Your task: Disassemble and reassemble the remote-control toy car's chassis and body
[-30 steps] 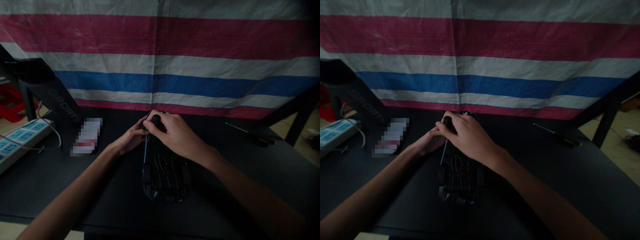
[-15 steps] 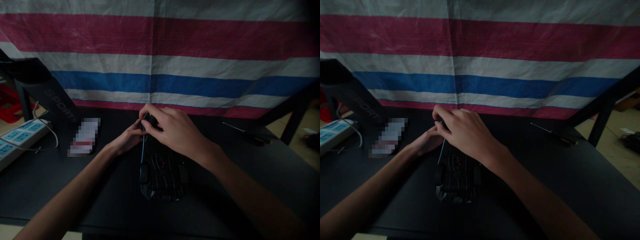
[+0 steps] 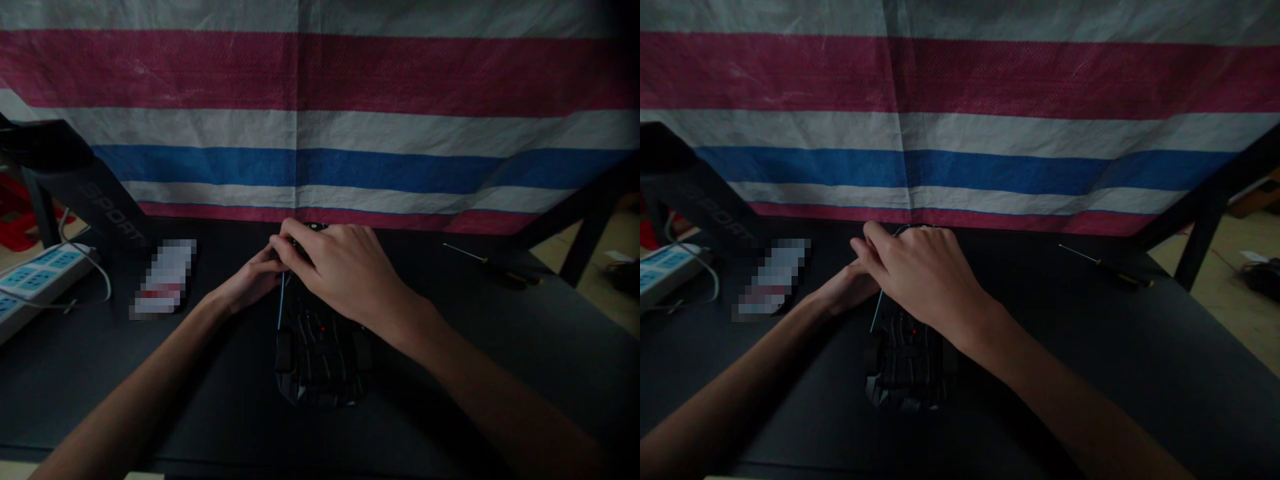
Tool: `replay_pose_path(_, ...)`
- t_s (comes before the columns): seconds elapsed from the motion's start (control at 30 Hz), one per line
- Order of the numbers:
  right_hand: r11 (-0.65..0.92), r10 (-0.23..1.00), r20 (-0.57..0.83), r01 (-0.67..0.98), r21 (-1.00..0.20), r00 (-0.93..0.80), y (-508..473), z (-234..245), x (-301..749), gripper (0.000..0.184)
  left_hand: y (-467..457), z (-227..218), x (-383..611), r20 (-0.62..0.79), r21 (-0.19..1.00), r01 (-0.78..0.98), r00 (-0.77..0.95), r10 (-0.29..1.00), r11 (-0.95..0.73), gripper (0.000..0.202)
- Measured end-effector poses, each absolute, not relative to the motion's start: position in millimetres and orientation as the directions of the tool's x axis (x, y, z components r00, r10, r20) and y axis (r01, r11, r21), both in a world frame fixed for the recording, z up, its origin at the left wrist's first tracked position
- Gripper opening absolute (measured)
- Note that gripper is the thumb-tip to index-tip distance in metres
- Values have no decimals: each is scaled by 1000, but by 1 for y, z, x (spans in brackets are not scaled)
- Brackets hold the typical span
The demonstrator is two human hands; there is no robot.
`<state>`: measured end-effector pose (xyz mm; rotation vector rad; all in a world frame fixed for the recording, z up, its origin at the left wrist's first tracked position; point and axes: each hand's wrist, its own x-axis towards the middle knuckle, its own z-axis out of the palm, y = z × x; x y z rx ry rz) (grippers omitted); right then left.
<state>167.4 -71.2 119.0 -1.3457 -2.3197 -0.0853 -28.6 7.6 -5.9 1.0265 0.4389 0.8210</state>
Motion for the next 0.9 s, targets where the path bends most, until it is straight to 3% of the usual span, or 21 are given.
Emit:
replay_pose_path(0.17, 725, 655, 506, 654, -215, -560, -68, 118, 171, 22, 7, -6, -30, 63, 886, -389, 639, 767, 251, 44)
replay_pose_path(0.37, 568, 784, 416, 804, -178, -462, -69, 120, 169, 31, 11, -11, -31, 41, 891, -370, 644, 764, 264, 42)
replay_pose_path(0.57, 732, 665, 474, 632, -256, -578, -65, 119, 176, 19, 8, -8, -31, 46, 882, -391, 628, 777, 263, 48)
replay_pose_path(0.73, 615, 756, 424, 763, -199, -499, -67, 119, 174, 30, 8, -7, -31, 23, 889, -370, 625, 781, 270, 42)
replay_pose_path(0.9, 723, 653, 521, 658, -213, -550, -66, 116, 174, 18, 7, -4, -30, 53, 879, -401, 617, 785, 256, 46)
